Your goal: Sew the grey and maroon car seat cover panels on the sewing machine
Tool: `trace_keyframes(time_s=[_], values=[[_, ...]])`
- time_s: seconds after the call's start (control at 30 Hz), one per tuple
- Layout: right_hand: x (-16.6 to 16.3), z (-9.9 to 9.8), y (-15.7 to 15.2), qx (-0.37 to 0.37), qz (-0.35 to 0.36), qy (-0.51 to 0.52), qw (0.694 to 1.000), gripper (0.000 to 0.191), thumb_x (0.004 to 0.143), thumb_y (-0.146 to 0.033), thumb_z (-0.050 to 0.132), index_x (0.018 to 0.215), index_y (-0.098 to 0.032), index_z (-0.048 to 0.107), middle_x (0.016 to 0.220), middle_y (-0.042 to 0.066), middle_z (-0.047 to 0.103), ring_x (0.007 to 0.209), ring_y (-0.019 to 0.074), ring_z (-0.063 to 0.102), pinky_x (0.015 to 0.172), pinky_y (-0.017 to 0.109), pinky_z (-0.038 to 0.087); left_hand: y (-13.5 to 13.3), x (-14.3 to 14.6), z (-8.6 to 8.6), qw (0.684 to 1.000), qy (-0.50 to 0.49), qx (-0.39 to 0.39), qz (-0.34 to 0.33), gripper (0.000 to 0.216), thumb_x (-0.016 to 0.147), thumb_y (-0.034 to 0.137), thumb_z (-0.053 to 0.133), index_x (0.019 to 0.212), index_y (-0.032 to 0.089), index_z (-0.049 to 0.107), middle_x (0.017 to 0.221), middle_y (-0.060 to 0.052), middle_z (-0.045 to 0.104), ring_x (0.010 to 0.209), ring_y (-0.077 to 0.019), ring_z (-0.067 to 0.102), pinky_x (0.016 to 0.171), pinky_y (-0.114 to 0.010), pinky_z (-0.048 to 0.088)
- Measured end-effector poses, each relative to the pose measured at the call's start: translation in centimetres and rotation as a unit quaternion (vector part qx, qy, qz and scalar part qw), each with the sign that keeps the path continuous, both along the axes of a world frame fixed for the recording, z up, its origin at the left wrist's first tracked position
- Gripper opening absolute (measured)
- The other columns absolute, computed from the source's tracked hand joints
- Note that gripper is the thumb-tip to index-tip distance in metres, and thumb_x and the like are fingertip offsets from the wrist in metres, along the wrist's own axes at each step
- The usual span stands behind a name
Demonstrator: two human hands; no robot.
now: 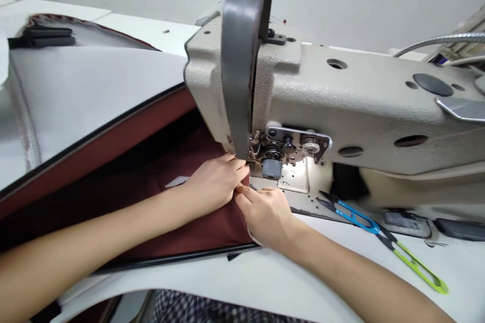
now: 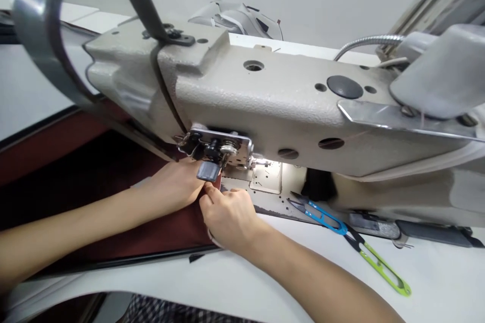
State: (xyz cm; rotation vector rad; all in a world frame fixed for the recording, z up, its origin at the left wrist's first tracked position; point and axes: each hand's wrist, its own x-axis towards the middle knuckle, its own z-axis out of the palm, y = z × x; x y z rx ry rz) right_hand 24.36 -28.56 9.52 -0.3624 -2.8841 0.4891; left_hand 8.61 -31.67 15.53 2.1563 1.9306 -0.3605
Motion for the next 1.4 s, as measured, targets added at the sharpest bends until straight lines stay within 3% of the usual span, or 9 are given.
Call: trace_keyframes(time_s=[0.1, 0.27, 0.37, 0.47, 0.67, 0.93, 1.1, 1.2, 1.4], values=[[0.0, 0.4, 0.3, -0.003, 0.009, -0.035, 0.999, 0.027, 0.084, -0.010, 0.049, 0.103, -0.015, 0.068, 0.129, 0.010, 0.067, 0.069, 0.0152, 0.068, 0.054, 0.028, 0.044, 0.4, -0.1, 0.5, 1.000, -0.001, -0.020, 0.011, 0.027, 0.084, 0.003, 0.050, 0.093, 0.018, 0.070, 0.093, -0.007, 0.068, 0.087, -0.0214, 0.062, 0.065, -0.029, 0.046], [0.7, 0.0, 0.9, 0.011, 0.025, -0.001, 1.000, 0.038, 0.086, -0.007, 0.047, 0.117, -0.013, 0.067, 0.140, 0.010, 0.060, 0.081, 0.0166, 0.070, 0.063, 0.029, 0.051, -1.6, -0.4, -0.3, 0.981, -0.018, 0.178, 0.075, 0.023, 0.087, 0.011, 0.055, 0.098, 0.019, 0.074, 0.108, -0.010, 0.067, 0.107, -0.0288, 0.056, 0.086, -0.039, 0.051], [1.1, -0.4, 1.1, 0.011, 0.022, 0.062, 0.998, 0.033, 0.088, -0.006, 0.046, 0.110, -0.015, 0.070, 0.128, 0.007, 0.069, 0.080, 0.0156, 0.069, 0.064, 0.029, 0.050, -3.4, -0.9, -1.7, 0.960, -0.087, 0.251, 0.093, 0.032, 0.090, 0.009, 0.053, 0.110, 0.023, 0.074, 0.111, -0.007, 0.069, 0.105, -0.0252, 0.053, 0.092, -0.040, 0.050], [1.1, -0.6, 0.5, 0.024, 0.013, 0.127, 0.992, 0.028, 0.088, -0.005, 0.047, 0.095, -0.016, 0.071, 0.108, 0.004, 0.075, 0.070, 0.0134, 0.066, 0.057, 0.028, 0.045, -4.3, -2.1, -2.8, 0.954, -0.076, 0.285, 0.058, 0.036, 0.091, 0.009, 0.053, 0.113, 0.029, 0.074, 0.117, -0.006, 0.068, 0.107, -0.0261, 0.049, 0.087, -0.041, 0.048], [0.1, -0.5, -1.5, 0.080, -0.010, 0.149, 0.986, 0.024, 0.085, -0.004, 0.045, 0.086, -0.013, 0.068, 0.110, 0.009, 0.073, 0.057, 0.0122, 0.057, 0.047, 0.030, 0.037, -3.5, -4.9, -2.5, 0.956, -0.101, 0.263, -0.081, 0.040, 0.094, 0.007, 0.047, 0.120, 0.029, 0.067, 0.119, -0.003, 0.067, 0.107, -0.0236, 0.049, 0.086, -0.038, 0.044], [-0.9, -0.5, -0.9, 0.059, -0.023, 0.108, 0.992, 0.017, 0.084, -0.007, 0.051, 0.074, -0.017, 0.062, 0.076, 0.000, 0.067, 0.051, 0.0111, 0.051, 0.045, 0.029, 0.028, -2.7, -2.6, -1.3, 0.961, -0.064, 0.227, -0.146, 0.031, 0.078, -0.004, 0.046, 0.094, 0.015, 0.067, 0.092, -0.006, 0.067, 0.082, -0.0219, 0.053, 0.074, -0.037, 0.040], [-0.6, -0.5, -0.7, 0.048, -0.014, 0.099, 0.994, 0.019, 0.084, -0.007, 0.051, 0.086, -0.016, 0.067, 0.085, 0.001, 0.071, 0.054, 0.0108, 0.054, 0.046, 0.029, 0.031, -2.4, -2.6, -1.7, 0.964, -0.066, 0.215, -0.140, 0.028, 0.077, -0.004, 0.047, 0.087, 0.016, 0.064, 0.084, -0.005, 0.064, 0.079, -0.0217, 0.053, 0.070, -0.036, 0.038], [-0.4, -0.9, -0.4, 0.046, -0.019, 0.106, 0.993, 0.026, 0.085, -0.008, 0.048, 0.099, -0.015, 0.070, 0.103, 0.003, 0.074, 0.059, 0.0109, 0.059, 0.046, 0.029, 0.037, -1.9, -3.1, -2.0, 0.964, -0.050, 0.216, -0.148, 0.025, 0.080, -0.002, 0.049, 0.089, 0.016, 0.065, 0.081, -0.006, 0.062, 0.076, -0.0224, 0.053, 0.067, -0.036, 0.036], [-0.1, -1.8, 0.1, 0.056, -0.025, 0.084, 0.995, 0.038, 0.091, -0.011, 0.045, 0.125, -0.007, 0.063, 0.129, 0.015, 0.066, 0.092, 0.0165, 0.070, 0.059, 0.027, 0.050, -0.5, -4.5, -2.7, 0.954, -0.085, 0.238, -0.164, 0.023, 0.085, 0.004, 0.050, 0.087, 0.019, 0.067, 0.071, -0.003, 0.059, 0.068, -0.0197, 0.053, 0.063, -0.033, 0.037]])
